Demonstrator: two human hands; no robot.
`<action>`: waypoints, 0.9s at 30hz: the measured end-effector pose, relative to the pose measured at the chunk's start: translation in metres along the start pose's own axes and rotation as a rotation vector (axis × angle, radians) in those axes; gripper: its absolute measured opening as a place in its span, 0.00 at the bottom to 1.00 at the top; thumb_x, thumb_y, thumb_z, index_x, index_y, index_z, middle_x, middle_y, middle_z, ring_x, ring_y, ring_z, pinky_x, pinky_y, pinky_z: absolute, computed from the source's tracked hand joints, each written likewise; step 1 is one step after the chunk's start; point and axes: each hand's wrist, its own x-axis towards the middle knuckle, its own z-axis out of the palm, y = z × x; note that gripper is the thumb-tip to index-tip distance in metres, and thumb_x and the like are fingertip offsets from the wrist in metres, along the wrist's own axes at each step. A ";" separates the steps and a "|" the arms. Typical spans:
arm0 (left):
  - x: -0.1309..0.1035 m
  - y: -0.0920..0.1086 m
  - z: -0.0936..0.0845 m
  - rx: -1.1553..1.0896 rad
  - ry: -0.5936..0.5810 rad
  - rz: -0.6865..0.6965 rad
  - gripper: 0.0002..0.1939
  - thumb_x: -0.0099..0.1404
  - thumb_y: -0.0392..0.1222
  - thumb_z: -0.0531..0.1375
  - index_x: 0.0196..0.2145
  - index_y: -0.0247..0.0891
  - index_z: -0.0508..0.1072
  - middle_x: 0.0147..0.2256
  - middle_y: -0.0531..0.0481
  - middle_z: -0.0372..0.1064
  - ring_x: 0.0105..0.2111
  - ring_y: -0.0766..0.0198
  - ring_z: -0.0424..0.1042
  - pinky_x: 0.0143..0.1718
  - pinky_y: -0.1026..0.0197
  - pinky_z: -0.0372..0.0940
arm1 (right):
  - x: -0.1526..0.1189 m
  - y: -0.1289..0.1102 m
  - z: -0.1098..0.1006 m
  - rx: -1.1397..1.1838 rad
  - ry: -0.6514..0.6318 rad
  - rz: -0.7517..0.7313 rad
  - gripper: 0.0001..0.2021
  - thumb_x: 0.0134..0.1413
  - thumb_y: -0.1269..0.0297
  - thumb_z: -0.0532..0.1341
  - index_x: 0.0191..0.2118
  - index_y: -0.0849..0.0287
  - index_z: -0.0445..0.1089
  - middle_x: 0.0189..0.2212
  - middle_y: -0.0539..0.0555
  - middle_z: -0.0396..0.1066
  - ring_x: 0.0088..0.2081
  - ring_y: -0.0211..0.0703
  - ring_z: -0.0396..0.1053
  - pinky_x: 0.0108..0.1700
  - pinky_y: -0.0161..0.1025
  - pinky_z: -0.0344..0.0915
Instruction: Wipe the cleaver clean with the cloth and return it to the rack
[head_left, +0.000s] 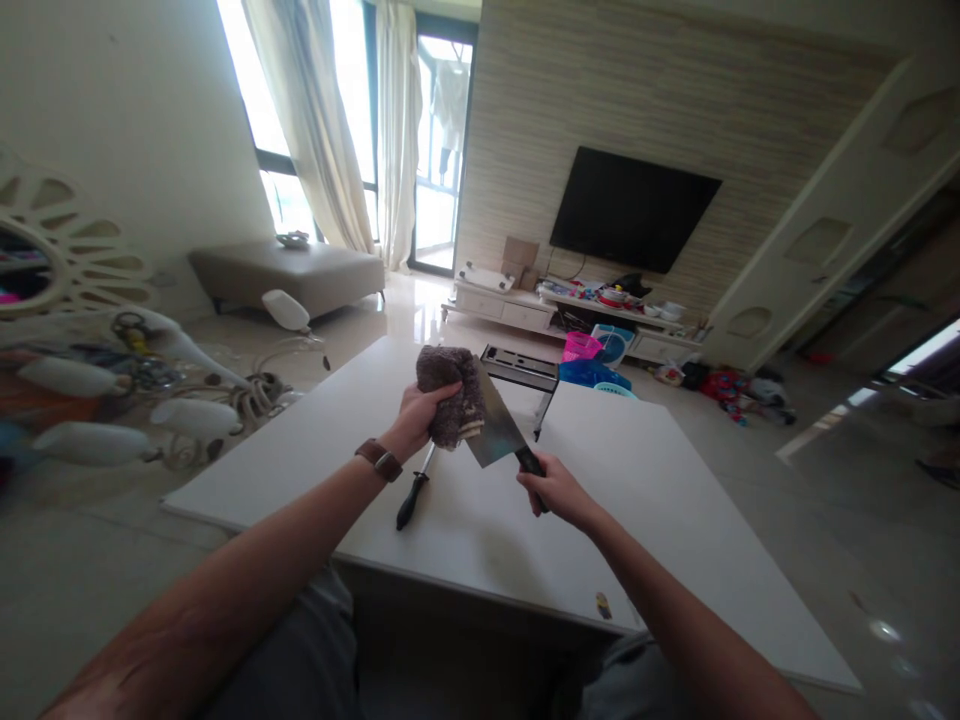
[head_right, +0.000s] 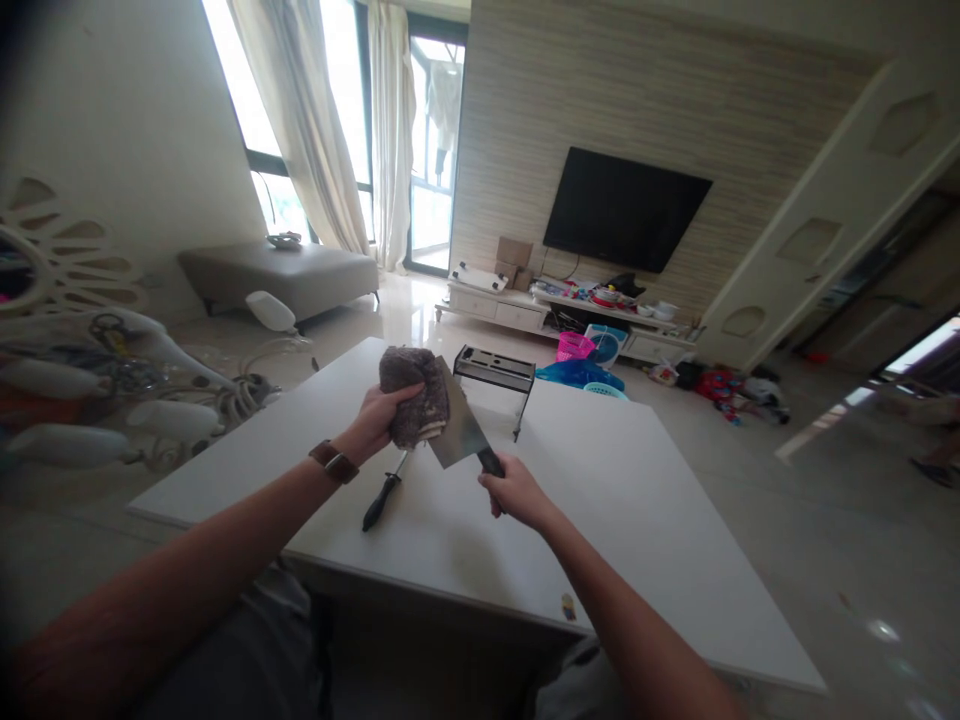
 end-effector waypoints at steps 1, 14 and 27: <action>0.004 -0.002 -0.002 0.015 0.001 0.005 0.24 0.43 0.35 0.77 0.39 0.30 0.79 0.37 0.39 0.81 0.34 0.53 0.81 0.42 0.50 0.77 | 0.003 0.003 0.002 -0.005 0.023 -0.010 0.06 0.52 0.62 0.59 0.32 0.55 0.60 0.13 0.39 0.60 0.13 0.35 0.62 0.16 0.30 0.57; 0.028 -0.004 -0.027 -0.016 -0.005 -0.029 0.21 0.46 0.31 0.74 0.39 0.29 0.78 0.36 0.39 0.80 0.33 0.54 0.81 0.40 0.52 0.78 | 0.003 0.013 0.012 -0.125 0.099 -0.076 0.10 0.57 0.57 0.60 0.31 0.55 0.59 0.15 0.40 0.58 0.13 0.34 0.63 0.14 0.29 0.57; 0.018 -0.028 -0.021 0.044 -0.112 -0.172 0.23 0.47 0.33 0.75 0.43 0.29 0.78 0.38 0.37 0.80 0.35 0.51 0.81 0.41 0.50 0.78 | -0.002 0.025 0.002 -0.244 0.143 -0.020 0.08 0.56 0.59 0.59 0.32 0.56 0.61 0.19 0.41 0.58 0.12 0.35 0.64 0.11 0.31 0.58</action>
